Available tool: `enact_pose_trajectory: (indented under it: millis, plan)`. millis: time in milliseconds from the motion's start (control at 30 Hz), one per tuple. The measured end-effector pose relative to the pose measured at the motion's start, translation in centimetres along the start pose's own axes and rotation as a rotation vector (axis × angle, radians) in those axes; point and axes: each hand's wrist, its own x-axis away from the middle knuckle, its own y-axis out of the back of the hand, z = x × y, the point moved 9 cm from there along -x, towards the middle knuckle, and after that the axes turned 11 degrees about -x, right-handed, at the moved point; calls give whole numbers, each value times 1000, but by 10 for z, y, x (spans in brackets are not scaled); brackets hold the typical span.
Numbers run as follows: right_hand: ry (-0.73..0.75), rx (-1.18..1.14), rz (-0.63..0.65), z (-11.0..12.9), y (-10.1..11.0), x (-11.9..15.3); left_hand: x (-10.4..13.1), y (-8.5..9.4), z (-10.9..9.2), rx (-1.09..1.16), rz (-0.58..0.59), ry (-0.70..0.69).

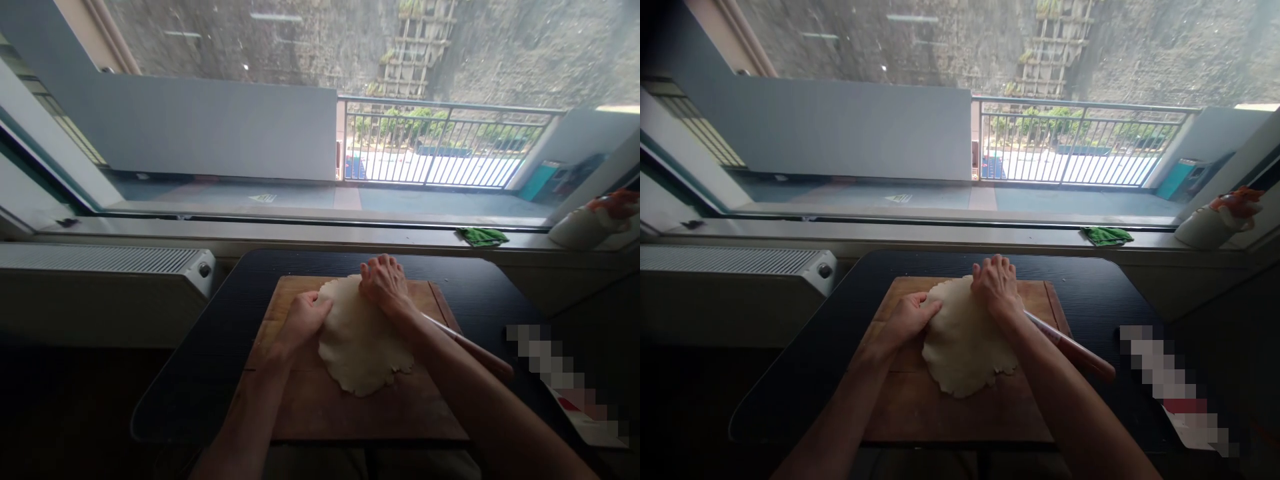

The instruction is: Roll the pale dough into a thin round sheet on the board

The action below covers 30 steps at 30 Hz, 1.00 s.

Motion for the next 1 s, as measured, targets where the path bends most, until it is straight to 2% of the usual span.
enact_pose_trajectory:
  millis: [100,200,267,333,400,533,600,700,767,833,933,1000]
  plan:
    - [38,18,46,-3,1,-5,21,-3,2,8,27,11]
    - [184,-19,92,17,-4,25,37,-7,10,45,40,43]
    - [224,-31,101,28,-6,45,39,-9,13,53,44,55]
    - [231,-46,117,33,-9,49,37,-11,12,53,66,64]
    - [189,-68,141,30,-12,33,34,-13,10,61,94,66]
    - [-15,-105,238,8,-24,-10,32,-13,11,64,100,51]
    - [-36,-118,288,10,-30,-9,33,-11,14,44,85,54]
    - [75,-147,303,28,-33,13,35,-11,15,41,77,48]
    - [152,-156,272,35,-32,18,35,-11,13,54,85,46]
    - [125,-137,255,27,-32,4,35,-13,12,68,97,54]
    - [1,-93,309,6,-40,-25,36,-13,10,80,109,60]
    - [-5,-93,362,6,-45,-25,37,-13,10,79,116,62]
